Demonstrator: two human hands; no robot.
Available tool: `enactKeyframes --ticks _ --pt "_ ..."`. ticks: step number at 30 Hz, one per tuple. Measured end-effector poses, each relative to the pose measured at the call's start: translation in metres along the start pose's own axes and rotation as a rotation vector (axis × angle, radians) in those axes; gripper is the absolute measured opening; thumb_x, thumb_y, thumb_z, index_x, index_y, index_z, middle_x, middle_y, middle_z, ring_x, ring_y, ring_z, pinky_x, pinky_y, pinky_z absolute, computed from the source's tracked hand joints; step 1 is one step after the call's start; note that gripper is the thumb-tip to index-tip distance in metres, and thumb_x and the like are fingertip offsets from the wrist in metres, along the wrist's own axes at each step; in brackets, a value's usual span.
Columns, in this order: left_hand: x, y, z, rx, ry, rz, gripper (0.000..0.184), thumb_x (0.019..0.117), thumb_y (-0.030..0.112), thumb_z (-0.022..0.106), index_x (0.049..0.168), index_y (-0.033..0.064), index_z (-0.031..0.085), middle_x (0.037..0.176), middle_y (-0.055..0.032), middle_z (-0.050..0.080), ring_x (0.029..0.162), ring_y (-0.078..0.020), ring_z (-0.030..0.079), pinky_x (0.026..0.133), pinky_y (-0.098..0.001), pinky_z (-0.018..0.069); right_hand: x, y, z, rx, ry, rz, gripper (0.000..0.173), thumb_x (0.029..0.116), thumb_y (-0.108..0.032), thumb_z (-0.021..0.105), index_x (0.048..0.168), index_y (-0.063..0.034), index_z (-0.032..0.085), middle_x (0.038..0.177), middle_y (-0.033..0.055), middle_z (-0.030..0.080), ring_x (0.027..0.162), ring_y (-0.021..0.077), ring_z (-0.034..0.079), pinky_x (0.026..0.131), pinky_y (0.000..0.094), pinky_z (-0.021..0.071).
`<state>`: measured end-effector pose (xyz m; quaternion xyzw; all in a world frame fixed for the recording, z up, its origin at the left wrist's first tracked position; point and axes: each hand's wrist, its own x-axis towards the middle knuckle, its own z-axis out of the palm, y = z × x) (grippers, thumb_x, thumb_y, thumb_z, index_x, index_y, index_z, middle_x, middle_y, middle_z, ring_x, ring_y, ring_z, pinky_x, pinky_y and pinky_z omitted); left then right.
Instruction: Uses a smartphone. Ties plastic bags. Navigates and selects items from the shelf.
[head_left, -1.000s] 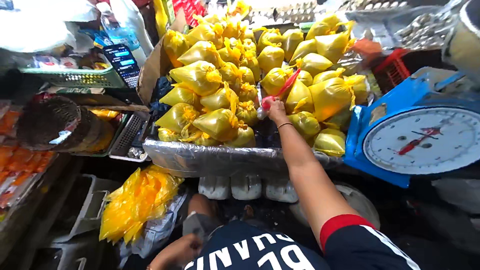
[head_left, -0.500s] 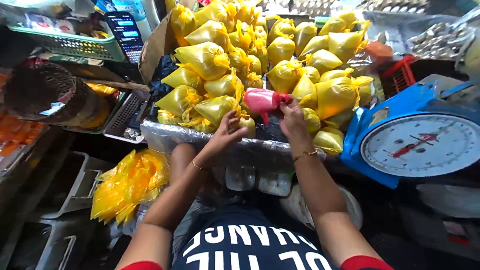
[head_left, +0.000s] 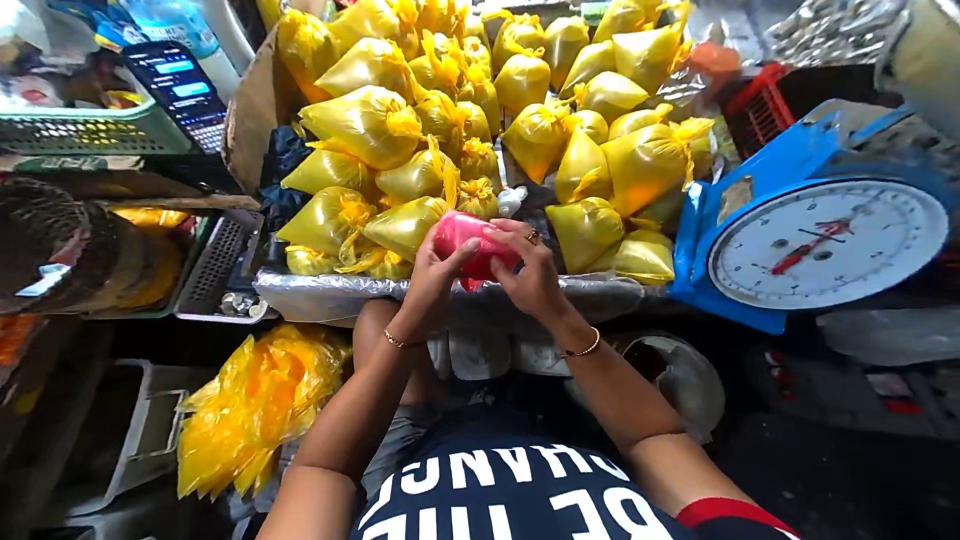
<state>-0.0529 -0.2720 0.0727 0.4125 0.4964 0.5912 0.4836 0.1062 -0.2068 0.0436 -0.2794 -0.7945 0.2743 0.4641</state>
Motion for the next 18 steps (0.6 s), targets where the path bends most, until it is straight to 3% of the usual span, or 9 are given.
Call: enactKeyframes --ticks 3,6,10,12,14,18 --pt "-0.006 -0.004 -0.013 0.069 -0.038 0.061 0.058 0.0947 0.019 0.073 0.145 0.0117 0.044 0.12 -0.0046 0.067 0.102 -0.014 0.069 0.09 -0.0346 0.0596 0.003 -0.001 0.014 0.125 0.019 -0.047 0.034 0.0802 0.01 0.066 0.112 0.0008 0.076 0.131 0.0223 0.065 0.12 0.0321 0.063 0.102 0.0434 0.0533" --pt "-0.007 -0.013 -0.02 0.202 -0.013 0.124 0.076 0.0888 0.021 0.079 0.15 0.0127 0.035 0.125 -0.0051 0.064 0.106 -0.014 0.068 0.091 -0.0342 0.0596 0.0 -0.002 0.017 0.208 -0.042 -0.05 0.027 0.0856 0.009 0.063 0.109 0.0024 0.077 0.13 0.0226 0.065 0.122 0.0301 0.063 0.105 0.0399 0.052" --pt "-0.009 -0.019 -0.016 0.246 0.018 0.135 0.068 0.0869 0.023 0.081 0.142 0.0094 0.043 0.114 -0.003 0.068 0.097 -0.0101 0.069 0.085 -0.0306 0.06 -0.001 -0.004 0.011 0.345 -0.074 0.044 0.02 0.0828 0.007 0.066 0.098 0.0007 0.077 0.12 0.0156 0.067 0.119 0.0234 0.059 0.105 0.0391 0.0473" --pt "-0.013 -0.018 -0.011 0.243 0.047 0.125 0.067 0.0876 0.018 0.08 0.141 0.0084 0.041 0.115 -0.0037 0.066 0.098 -0.0101 0.068 0.086 -0.0308 0.0596 0.0 -0.007 0.008 0.386 -0.048 0.096 0.01 0.0837 0.005 0.069 0.091 0.0005 0.074 0.105 0.0099 0.066 0.107 0.0158 0.06 0.096 0.0313 0.0495" --pt "-0.019 -0.015 -0.009 0.259 0.05 0.154 0.06 0.0901 0.012 0.075 0.14 0.0101 0.043 0.115 -0.0037 0.066 0.099 -0.01 0.068 0.086 -0.0302 0.059 -0.002 -0.012 0.01 0.345 0.004 0.105 0.005 0.0871 0.003 0.068 0.091 0.0022 0.072 0.097 0.01 0.067 0.096 0.0118 0.064 0.084 0.0236 0.0553" --pt "-0.017 -0.015 -0.008 0.359 0.067 0.375 0.049 0.0915 0.007 0.068 0.135 0.0031 0.047 0.111 -0.0081 0.067 0.097 -0.0109 0.068 0.086 -0.0294 0.0588 -0.005 -0.019 0.025 0.173 0.171 0.046 0.009 0.0885 0.004 0.063 0.095 0.0067 0.07 0.095 0.0154 0.066 0.087 0.0144 0.066 0.074 0.0232 0.0558"
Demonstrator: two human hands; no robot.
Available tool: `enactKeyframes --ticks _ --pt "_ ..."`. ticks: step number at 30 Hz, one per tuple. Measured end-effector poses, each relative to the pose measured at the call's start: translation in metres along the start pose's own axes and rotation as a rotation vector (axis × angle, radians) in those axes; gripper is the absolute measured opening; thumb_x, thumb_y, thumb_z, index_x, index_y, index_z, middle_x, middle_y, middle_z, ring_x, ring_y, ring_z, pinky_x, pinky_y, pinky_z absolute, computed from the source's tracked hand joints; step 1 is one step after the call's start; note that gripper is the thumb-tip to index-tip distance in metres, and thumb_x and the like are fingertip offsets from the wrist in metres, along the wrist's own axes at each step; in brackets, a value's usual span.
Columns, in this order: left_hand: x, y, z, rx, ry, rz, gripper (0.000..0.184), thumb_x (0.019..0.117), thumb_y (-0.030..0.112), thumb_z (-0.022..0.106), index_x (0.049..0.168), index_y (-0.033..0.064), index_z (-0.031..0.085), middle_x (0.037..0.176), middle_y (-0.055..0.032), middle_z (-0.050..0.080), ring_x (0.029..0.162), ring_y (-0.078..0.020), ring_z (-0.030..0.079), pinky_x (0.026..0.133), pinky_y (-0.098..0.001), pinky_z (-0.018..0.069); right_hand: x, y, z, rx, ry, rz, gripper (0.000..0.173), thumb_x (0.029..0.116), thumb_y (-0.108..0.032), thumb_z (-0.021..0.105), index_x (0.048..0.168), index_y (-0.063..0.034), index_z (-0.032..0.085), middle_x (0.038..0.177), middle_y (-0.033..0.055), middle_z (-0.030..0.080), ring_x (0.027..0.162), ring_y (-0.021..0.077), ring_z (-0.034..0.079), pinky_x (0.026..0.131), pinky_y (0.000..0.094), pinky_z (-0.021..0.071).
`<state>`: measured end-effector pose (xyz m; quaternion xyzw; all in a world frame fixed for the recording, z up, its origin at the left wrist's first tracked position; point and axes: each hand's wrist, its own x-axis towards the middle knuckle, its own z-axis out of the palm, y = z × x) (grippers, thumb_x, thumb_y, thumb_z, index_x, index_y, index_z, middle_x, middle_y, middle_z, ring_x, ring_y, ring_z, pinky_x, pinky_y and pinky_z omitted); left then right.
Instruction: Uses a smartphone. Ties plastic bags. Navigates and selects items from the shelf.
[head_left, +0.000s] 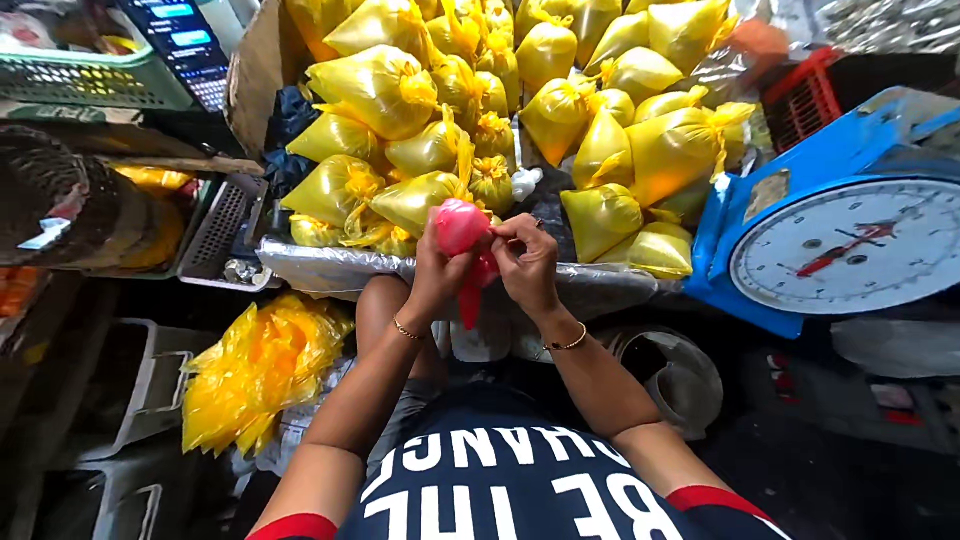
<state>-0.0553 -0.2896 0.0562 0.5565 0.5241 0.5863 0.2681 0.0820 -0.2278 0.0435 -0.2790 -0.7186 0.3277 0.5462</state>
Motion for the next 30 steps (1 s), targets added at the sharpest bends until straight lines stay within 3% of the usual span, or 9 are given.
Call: enactKeyframes --ticks 2,8,10,13,15,18,22,28,30 --pt "0.01 -0.01 0.005 -0.001 0.062 0.087 0.042 0.0904 0.005 0.069 0.127 -0.0041 0.05 0.107 -0.0113 0.068 0.097 -0.0141 0.07 0.089 -0.0325 0.0596 0.0 0.0 0.008 -0.074 0.068 -0.017 0.008 0.091 0.002 0.064 0.095 0.0057 0.069 0.095 0.0145 0.065 0.084 0.014 0.065 0.071 0.0226 0.0551" --pt "0.01 -0.017 0.008 0.001 0.134 0.125 0.036 0.0924 0.008 0.069 0.122 -0.0042 0.052 0.104 -0.0113 0.069 0.097 -0.0146 0.07 0.089 -0.0335 0.0597 0.001 -0.004 0.013 -0.127 0.079 0.051 0.009 0.094 -0.001 0.065 0.101 0.0027 0.068 0.094 0.0136 0.067 0.079 0.0147 0.065 0.066 0.0246 0.055" --pt "0.003 -0.008 0.004 -0.06 0.133 0.016 0.043 0.0928 0.009 0.07 0.129 -0.0032 0.051 0.112 -0.0115 0.067 0.102 -0.0147 0.069 0.091 -0.0335 0.0588 0.006 -0.009 0.005 -0.046 -0.02 0.151 0.009 0.096 -0.003 0.064 0.102 0.0014 0.069 0.092 0.011 0.068 0.077 0.01 0.065 0.067 0.022 0.0553" --pt "-0.01 0.018 -0.006 -0.251 0.029 -0.302 0.063 0.0997 0.023 0.066 0.152 0.0126 0.033 0.129 -0.0047 0.062 0.109 -0.0111 0.066 0.094 -0.0322 0.0578 0.01 -0.015 -0.011 0.155 -0.145 0.287 0.011 0.0978 -0.004 0.063 0.106 0.0004 0.069 0.094 0.0075 0.069 0.077 0.0056 0.065 0.068 0.0203 0.0564" --pt "-0.011 0.022 -0.011 -0.354 -0.01 -0.393 0.066 0.0975 0.023 0.067 0.153 0.0152 0.031 0.126 -0.004 0.064 0.105 -0.0119 0.068 0.09 -0.0324 0.0595 0.006 -0.02 -0.017 0.304 -0.201 0.326 0.01 0.0976 -0.004 0.063 0.106 -0.0023 0.067 0.096 0.0051 0.067 0.078 0.0057 0.064 0.069 0.021 0.0568" --pt "-0.008 0.013 -0.018 -0.513 -0.088 -0.347 0.052 0.091 0.011 0.069 0.137 0.0061 0.044 0.108 -0.0045 0.07 0.094 -0.0134 0.071 0.085 -0.0327 0.0614 0.004 -0.031 -0.023 0.624 -0.293 0.484 0.012 0.0979 -0.004 0.059 0.102 -0.009 0.069 0.093 -0.0011 0.068 0.08 0.0038 0.065 0.073 0.0215 0.058" --pt "-0.014 0.013 -0.031 -0.611 -0.256 -0.248 0.032 0.0867 0.011 0.071 0.117 0.0156 0.06 0.099 0.0059 0.074 0.088 -0.0043 0.071 0.081 -0.0244 0.06 -0.005 -0.034 -0.029 0.951 -0.525 0.565 0.011 0.0951 -0.006 0.06 0.096 -0.0131 0.069 0.091 -0.0025 0.068 0.084 0.0055 0.065 0.077 0.0243 0.0568" --pt "-0.014 0.021 -0.033 -0.582 -0.308 -0.28 0.022 0.0893 0.005 0.062 0.107 0.0176 0.065 0.092 0.0085 0.074 0.082 -0.0002 0.069 0.076 -0.02 0.0586 -0.008 -0.028 -0.041 0.835 -0.711 0.475 0.008 0.0991 -0.013 0.058 0.102 -0.0107 0.066 0.094 -0.0028 0.068 0.089 0.0047 0.065 0.083 0.0252 0.0567" --pt "-0.014 0.021 -0.029 -0.584 -0.3 -0.315 0.022 0.0906 0.002 0.056 0.106 0.0162 0.064 0.09 0.0072 0.074 0.079 -0.001 0.069 0.073 -0.0202 0.0589 -0.006 -0.027 -0.043 0.786 -0.711 0.42 0.009 0.098 -0.015 0.061 0.102 -0.0076 0.065 0.091 -0.0014 0.068 0.084 0.0047 0.066 0.078 0.0241 0.0574"
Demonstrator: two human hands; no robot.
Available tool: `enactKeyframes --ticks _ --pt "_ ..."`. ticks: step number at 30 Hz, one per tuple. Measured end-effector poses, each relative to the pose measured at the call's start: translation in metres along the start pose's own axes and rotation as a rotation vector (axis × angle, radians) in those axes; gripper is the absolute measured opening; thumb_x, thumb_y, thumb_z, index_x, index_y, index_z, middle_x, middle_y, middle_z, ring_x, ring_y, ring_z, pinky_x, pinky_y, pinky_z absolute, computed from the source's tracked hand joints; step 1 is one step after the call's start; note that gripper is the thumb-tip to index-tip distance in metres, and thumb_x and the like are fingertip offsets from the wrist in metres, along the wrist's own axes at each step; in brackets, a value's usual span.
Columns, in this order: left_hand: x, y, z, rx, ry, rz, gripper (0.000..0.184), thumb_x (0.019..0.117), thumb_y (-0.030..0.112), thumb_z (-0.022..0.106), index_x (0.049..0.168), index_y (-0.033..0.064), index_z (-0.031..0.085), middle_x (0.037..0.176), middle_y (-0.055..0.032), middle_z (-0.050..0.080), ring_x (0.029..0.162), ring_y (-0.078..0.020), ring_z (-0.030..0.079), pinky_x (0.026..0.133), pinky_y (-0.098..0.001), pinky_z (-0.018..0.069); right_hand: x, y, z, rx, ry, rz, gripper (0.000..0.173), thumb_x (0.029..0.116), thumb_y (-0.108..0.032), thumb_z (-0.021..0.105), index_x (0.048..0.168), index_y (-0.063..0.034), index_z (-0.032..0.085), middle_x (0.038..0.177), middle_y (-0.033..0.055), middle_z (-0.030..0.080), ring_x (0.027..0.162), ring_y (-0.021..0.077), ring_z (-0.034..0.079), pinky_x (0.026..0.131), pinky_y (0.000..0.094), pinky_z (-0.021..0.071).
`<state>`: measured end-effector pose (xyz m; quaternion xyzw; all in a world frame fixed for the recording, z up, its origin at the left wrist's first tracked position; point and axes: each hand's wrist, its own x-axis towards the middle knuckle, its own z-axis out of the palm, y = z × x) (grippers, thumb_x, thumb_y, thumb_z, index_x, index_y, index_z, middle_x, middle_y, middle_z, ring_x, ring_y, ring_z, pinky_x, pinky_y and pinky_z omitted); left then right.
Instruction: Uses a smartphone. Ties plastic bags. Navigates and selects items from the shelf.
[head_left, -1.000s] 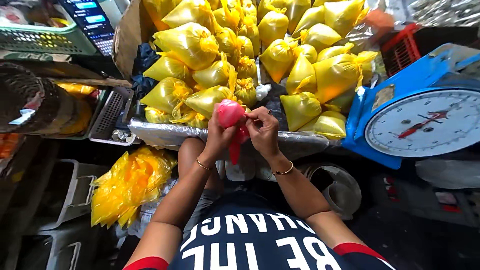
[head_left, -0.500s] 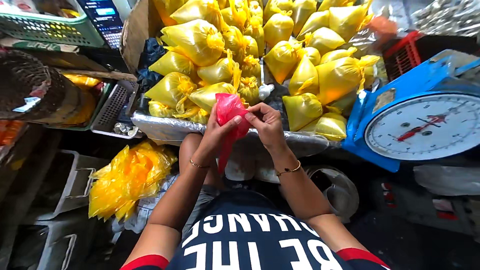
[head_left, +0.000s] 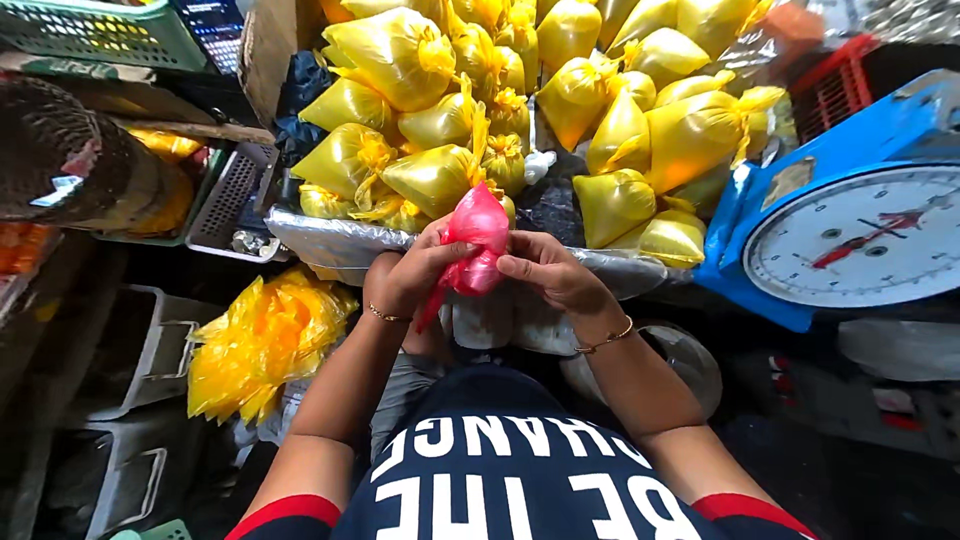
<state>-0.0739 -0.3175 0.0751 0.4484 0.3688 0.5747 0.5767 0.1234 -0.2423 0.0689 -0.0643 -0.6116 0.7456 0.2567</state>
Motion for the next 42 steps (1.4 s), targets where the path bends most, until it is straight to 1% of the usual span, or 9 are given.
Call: enactKeyframes --ticks 4,11,16,20,22,25,30,35,42 --pt "-0.002 -0.006 -0.004 -0.009 -0.056 -0.042 0.024 0.0916 0.001 0.056 0.111 0.0136 0.064 0.093 0.0046 0.074 0.082 -0.0032 0.07 0.076 -0.0228 0.0597 -0.002 -0.002 0.002 -0.1 0.045 0.007 0.019 0.0841 -0.001 0.06 0.102 -0.0026 0.067 0.087 0.0008 0.07 0.075 0.0039 0.066 0.068 0.0209 0.0571" --pt "-0.026 -0.006 -0.005 0.021 -0.087 -0.113 0.024 0.0944 0.001 0.056 0.113 0.0123 0.065 0.091 0.0 0.074 0.075 -0.0052 0.07 0.067 -0.0216 0.0587 -0.008 -0.002 0.006 -0.63 0.136 -0.164 0.01 0.0815 -0.003 0.06 0.086 -0.0008 0.069 0.077 0.0008 0.068 0.071 0.0009 0.064 0.065 0.0184 0.0548" --pt "-0.03 -0.014 -0.001 0.044 0.003 -0.077 0.021 0.0981 0.007 0.057 0.115 0.0171 0.065 0.095 0.0042 0.074 0.079 -0.0034 0.07 0.072 -0.0217 0.0591 -0.005 0.016 0.01 -1.082 0.414 -0.401 0.031 0.0842 -0.007 0.059 0.058 -0.0078 0.043 0.057 0.005 0.045 0.055 0.0155 0.046 0.052 0.0296 0.0369" --pt "-0.018 -0.013 -0.005 0.008 0.018 -0.039 0.02 0.0945 0.003 0.058 0.107 0.0165 0.066 0.093 0.006 0.075 0.083 -0.0036 0.071 0.077 -0.0244 0.0606 0.004 0.011 0.014 -1.1 0.467 -0.409 0.023 0.0833 -0.004 0.059 0.064 -0.0056 0.047 0.065 0.0091 0.051 0.065 0.0211 0.053 0.058 0.0323 0.0418" --pt "-0.016 -0.008 -0.009 0.009 0.017 -0.059 0.02 0.0947 0.003 0.057 0.106 0.0173 0.065 0.092 0.0071 0.075 0.083 -0.0028 0.071 0.077 -0.0234 0.0604 0.011 0.007 0.014 -1.033 0.464 -0.375 0.005 0.0839 -0.003 0.062 0.082 -0.0011 0.058 0.076 0.0113 0.06 0.071 0.0204 0.061 0.062 0.0321 0.0511" --pt "-0.015 -0.01 -0.012 -0.028 0.046 -0.168 0.016 0.0942 0.01 0.057 0.106 0.0171 0.065 0.089 0.0062 0.076 0.079 -0.003 0.071 0.074 -0.0229 0.0604 0.02 0.002 0.013 -0.973 0.462 -0.31 0.015 0.0858 -0.002 0.062 0.1 0.0018 0.063 0.084 0.0117 0.065 0.071 0.0167 0.064 0.061 0.0302 0.0546" --pt "-0.008 -0.009 -0.015 0.383 -0.052 -0.114 0.103 0.0806 0.031 0.08 0.16 0.0123 0.017 0.133 -0.0078 0.06 0.115 -0.0153 0.064 0.096 -0.0356 0.0562 0.022 -0.004 0.02 -0.992 0.382 -0.185 0.008 0.0857 -0.002 0.064 0.093 -0.0014 0.064 0.078 0.0094 0.064 0.065 0.0176 0.062 0.056 0.0336 0.0523" --pt "-0.017 -0.015 -0.003 0.335 -0.079 -0.007 0.057 0.0837 0.015 0.07 0.137 0.0137 0.049 0.112 0.0019 0.065 0.093 -0.0027 0.064 0.08 -0.0211 0.0556 0.024 0.005 0.033 -1.052 0.247 -0.256 0.002 0.0838 -0.004 0.064 0.086 -0.003 0.063 0.07 0.007 0.061 0.059 0.0183 0.06 0.051 0.0353 0.0506" --pt "-0.012 0.001 -0.011 0.382 -0.072 0.032 0.025 0.0889 -0.001 0.065 0.111 0.0053 0.054 0.097 -0.0034 0.069 0.083 -0.0076 0.068 0.074 -0.0242 0.0583 0.016 0.001 0.025 -1.321 0.438 -0.3 0.005 0.0812 -0.005 0.066 0.081 -0.004 0.061 0.066 0.0097 0.057 0.054 0.0234 0.056 0.045 0.0366 0.0421"
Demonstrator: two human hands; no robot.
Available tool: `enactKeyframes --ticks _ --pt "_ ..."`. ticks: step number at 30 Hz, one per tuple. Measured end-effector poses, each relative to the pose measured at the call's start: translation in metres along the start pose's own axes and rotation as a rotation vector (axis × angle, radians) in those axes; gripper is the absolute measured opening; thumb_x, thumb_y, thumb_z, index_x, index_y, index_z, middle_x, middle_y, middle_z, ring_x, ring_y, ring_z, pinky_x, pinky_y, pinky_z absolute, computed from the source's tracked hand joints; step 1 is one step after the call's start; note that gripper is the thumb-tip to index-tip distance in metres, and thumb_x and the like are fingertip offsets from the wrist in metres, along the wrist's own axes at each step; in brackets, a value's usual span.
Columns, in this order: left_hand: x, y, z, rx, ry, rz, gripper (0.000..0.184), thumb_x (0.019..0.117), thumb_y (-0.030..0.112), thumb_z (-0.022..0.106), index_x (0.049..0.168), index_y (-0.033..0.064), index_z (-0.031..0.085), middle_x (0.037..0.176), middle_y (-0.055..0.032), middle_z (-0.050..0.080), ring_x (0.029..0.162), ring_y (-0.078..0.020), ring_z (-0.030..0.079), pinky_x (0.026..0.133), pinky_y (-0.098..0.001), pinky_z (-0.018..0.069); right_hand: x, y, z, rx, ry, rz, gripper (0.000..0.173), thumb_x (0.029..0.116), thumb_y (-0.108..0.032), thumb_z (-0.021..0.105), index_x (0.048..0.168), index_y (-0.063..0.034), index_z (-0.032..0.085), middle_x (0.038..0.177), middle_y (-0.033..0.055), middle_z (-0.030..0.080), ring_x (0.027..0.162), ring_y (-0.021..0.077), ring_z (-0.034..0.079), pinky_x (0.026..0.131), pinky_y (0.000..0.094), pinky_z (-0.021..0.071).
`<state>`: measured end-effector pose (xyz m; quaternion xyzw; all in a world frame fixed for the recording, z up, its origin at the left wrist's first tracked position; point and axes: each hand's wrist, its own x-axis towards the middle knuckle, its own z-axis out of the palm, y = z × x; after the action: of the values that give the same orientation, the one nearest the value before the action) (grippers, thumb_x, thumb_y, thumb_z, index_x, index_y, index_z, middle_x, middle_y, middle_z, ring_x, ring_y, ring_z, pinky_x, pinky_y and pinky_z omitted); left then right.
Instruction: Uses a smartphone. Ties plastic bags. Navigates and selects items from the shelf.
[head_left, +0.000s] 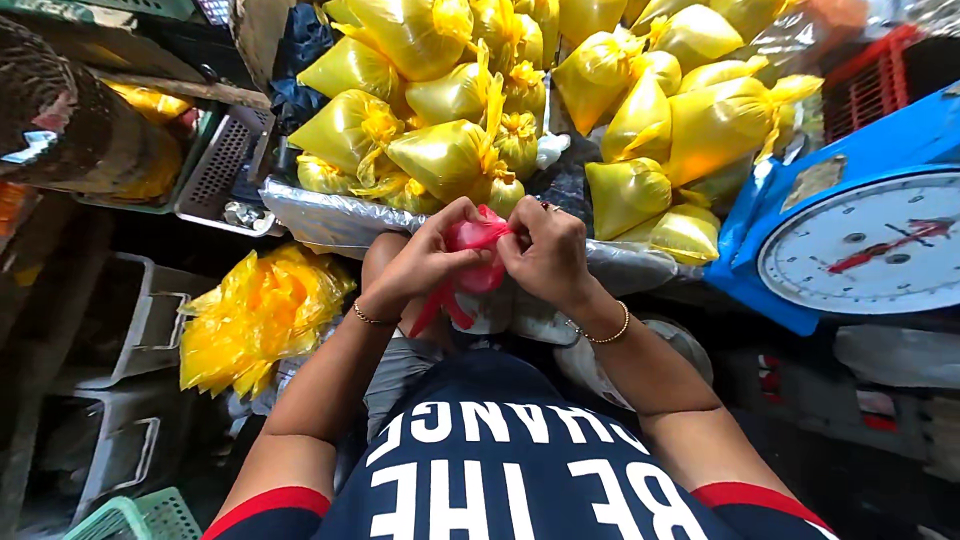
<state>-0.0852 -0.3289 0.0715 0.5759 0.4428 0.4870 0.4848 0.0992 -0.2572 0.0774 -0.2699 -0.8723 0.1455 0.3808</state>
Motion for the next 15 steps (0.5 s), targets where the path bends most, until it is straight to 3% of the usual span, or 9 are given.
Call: enactKeyframes --ticks 4,9,13,15 --pt "-0.003 0.004 0.006 -0.054 0.053 0.002 0.029 0.0827 -0.004 0.059 0.108 0.0076 0.053 0.094 -0.0013 0.067 0.082 -0.0068 0.067 0.072 -0.0239 0.0579 -0.005 0.003 -0.009 0.048 -0.034 0.016 0.005 0.0812 -0.005 0.065 0.083 -0.004 0.06 0.066 0.0085 0.055 0.053 0.0206 0.053 0.046 0.0346 0.0402" --pt "-0.012 0.0 0.006 -0.191 -0.005 0.057 0.035 0.0801 -0.002 0.058 0.113 0.0095 0.056 0.099 0.0004 0.067 0.086 -0.0064 0.066 0.076 -0.0234 0.0576 -0.007 0.002 -0.013 0.215 -0.045 0.034 0.005 0.083 -0.007 0.063 0.083 -0.0044 0.059 0.065 0.0037 0.054 0.053 0.0129 0.05 0.048 0.0282 0.0405" --pt "-0.027 0.0 0.015 -0.296 0.057 0.007 0.043 0.0782 -0.002 0.055 0.118 0.0136 0.057 0.1 0.0002 0.067 0.081 -0.0049 0.066 0.067 -0.0202 0.0563 -0.012 0.002 -0.011 0.291 -0.039 0.039 0.004 0.0834 -0.007 0.062 0.086 -0.0037 0.061 0.07 0.0037 0.06 0.059 0.0112 0.056 0.052 0.027 0.0463" --pt "-0.027 0.001 0.015 -0.3 0.066 -0.009 0.045 0.079 -0.002 0.055 0.12 0.0154 0.053 0.103 0.0009 0.067 0.082 -0.0048 0.066 0.068 -0.0208 0.0573 -0.014 0.001 -0.01 0.292 -0.048 0.071 0.009 0.0843 -0.007 0.061 0.092 -0.0027 0.064 0.075 0.0051 0.062 0.064 0.0115 0.059 0.055 0.0265 0.0489"
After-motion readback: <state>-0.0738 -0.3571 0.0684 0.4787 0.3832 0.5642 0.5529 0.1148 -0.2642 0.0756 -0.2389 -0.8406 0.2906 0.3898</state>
